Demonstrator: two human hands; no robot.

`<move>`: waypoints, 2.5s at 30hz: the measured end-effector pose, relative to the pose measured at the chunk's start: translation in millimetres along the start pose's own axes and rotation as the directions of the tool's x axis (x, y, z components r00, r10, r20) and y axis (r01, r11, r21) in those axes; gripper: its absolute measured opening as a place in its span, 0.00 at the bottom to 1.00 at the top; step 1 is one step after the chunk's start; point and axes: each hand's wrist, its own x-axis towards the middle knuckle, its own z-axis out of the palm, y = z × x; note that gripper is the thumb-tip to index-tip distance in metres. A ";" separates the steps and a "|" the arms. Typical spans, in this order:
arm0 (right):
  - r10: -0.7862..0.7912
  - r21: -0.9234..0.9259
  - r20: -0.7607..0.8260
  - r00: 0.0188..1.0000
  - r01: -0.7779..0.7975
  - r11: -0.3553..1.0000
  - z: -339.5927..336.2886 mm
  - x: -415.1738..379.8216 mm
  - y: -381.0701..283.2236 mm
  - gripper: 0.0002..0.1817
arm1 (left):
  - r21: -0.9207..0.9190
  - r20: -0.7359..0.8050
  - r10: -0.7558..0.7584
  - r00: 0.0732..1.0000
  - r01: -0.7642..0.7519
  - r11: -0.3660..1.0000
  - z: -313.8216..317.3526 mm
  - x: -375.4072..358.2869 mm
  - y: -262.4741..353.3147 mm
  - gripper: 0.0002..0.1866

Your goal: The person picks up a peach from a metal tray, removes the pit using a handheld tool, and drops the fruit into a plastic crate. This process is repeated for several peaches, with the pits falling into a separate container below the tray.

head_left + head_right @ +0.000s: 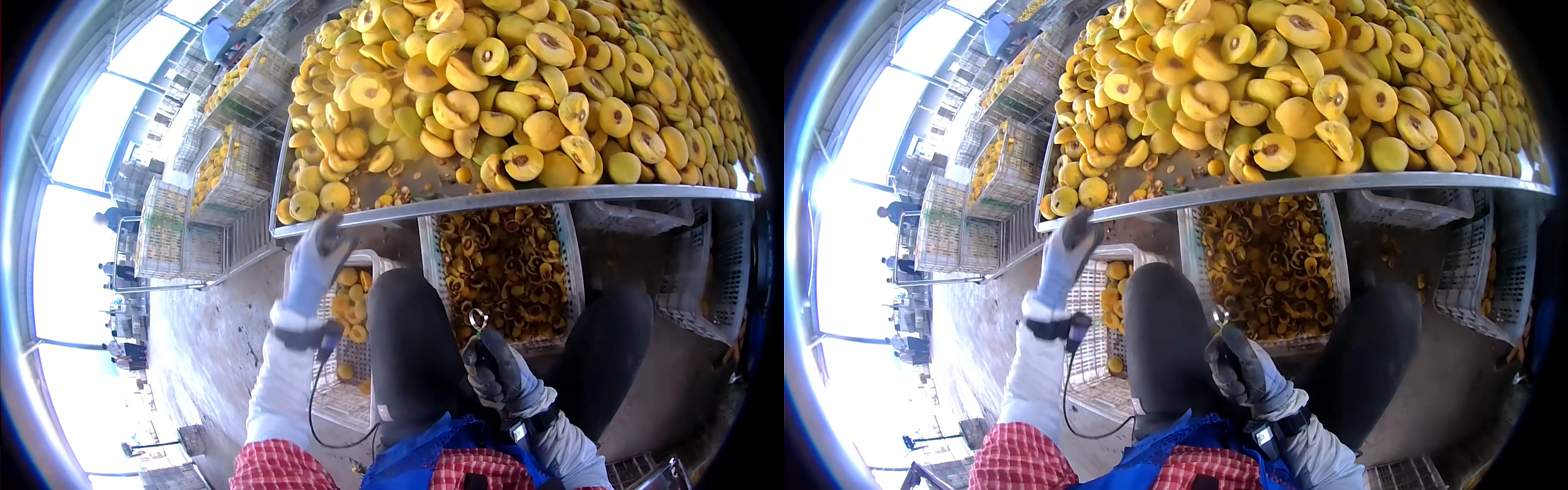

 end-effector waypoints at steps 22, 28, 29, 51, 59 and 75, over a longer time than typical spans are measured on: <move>-0.200 -0.162 -0.362 0.911 0.150 0.975 4.3 23.3 -18.9 0.24 | -0.117 0.182 0.010 0.983 0.012 0.993 66.5 169.7 -61.9 0.28; -0.549 -0.388 -0.283 0.787 0.429 0.816 -5.6 24.6 -19.5 0.16 | -0.647 -0.128 -0.098 0.987 -0.009 0.762 69.8 91.6 42.8 0.17; -0.744 -0.680 -0.147 0.652 0.480 0.555 1.3 25.5 -22.4 0.18 | -0.727 0.072 -0.184 0.980 0.178 0.663 73.5 62.7 68.1 0.17; -0.790 -0.953 0.102 0.605 0.288 0.098 20.9 -32.6 -1.4 0.10 | -0.647 0.108 -0.086 0.990 0.136 0.750 139.3 -139.6 95.3 0.17; -0.840 -0.968 0.083 0.536 0.245 0.061 22.9 -26.2 11.1 0.09 | -0.669 0.138 -0.126 0.982 0.186 0.720 136.3 -153.5 127.8 0.16; -0.810 -0.987 0.157 0.565 0.108 -0.115 27.9 -30.4 16.4 0.11 | -0.332 -0.064 0.171 0.983 -0.183 0.925 143.3 -161.2 117.9 0.21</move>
